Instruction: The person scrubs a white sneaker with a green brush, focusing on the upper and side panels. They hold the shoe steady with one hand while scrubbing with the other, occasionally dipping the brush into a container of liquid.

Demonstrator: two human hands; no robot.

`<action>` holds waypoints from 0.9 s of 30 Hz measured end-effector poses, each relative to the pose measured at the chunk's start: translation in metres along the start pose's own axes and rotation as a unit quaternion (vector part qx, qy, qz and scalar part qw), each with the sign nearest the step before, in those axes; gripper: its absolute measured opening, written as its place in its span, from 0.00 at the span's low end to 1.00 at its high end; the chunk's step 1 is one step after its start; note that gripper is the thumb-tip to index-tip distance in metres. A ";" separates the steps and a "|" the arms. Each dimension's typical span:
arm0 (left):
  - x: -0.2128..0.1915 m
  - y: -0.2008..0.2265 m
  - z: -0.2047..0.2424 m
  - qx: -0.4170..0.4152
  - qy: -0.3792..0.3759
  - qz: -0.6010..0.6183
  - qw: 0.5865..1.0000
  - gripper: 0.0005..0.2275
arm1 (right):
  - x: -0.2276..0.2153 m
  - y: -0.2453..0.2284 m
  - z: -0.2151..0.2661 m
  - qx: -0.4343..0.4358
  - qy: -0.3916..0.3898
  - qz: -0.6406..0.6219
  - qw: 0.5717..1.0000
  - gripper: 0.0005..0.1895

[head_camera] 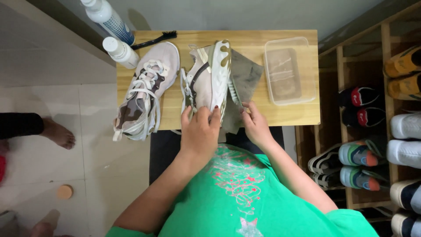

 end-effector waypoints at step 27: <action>-0.003 -0.003 0.000 -0.005 -0.098 0.036 0.995 0.15 | -0.013 -0.010 -0.012 -0.036 0.060 -0.090 0.993 0.19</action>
Point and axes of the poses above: each hand's wrist, its own z-axis away from the middle knuckle, its own x-axis out of the palm, y = z × x, the point moved 7 cm from there along -z, towards the middle knuckle, and after that the axes turned 3 degrees about -y, right-handed, at the moved point
